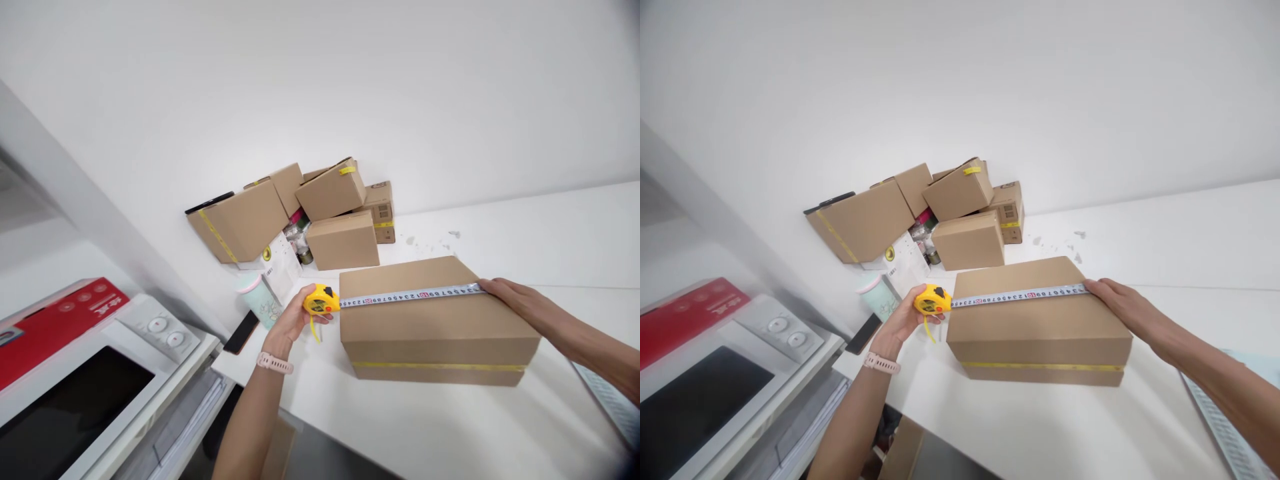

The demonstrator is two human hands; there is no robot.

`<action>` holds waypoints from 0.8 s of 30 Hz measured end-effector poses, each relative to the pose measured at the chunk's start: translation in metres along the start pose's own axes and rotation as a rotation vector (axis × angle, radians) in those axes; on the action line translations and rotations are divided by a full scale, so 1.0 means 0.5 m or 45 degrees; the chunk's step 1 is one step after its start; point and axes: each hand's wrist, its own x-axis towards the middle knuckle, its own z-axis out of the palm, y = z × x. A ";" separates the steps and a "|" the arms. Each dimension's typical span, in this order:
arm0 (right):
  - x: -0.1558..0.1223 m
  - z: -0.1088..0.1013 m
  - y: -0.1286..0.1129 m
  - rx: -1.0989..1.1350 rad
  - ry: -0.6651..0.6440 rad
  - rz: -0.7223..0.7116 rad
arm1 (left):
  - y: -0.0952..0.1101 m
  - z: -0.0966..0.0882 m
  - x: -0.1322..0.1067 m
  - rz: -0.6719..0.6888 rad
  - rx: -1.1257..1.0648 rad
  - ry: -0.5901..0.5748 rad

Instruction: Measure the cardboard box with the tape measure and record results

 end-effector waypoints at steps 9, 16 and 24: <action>0.007 -0.061 -0.030 0.232 0.139 -0.087 | 0.072 0.042 -0.093 0.252 0.018 -0.158; 0.050 -0.067 -0.159 0.251 -0.174 -0.385 | -0.068 0.239 -0.249 -0.278 -0.219 -0.654; 0.151 0.029 -0.165 -0.060 -0.408 -0.235 | -0.135 0.415 -0.202 -0.076 -0.774 -0.527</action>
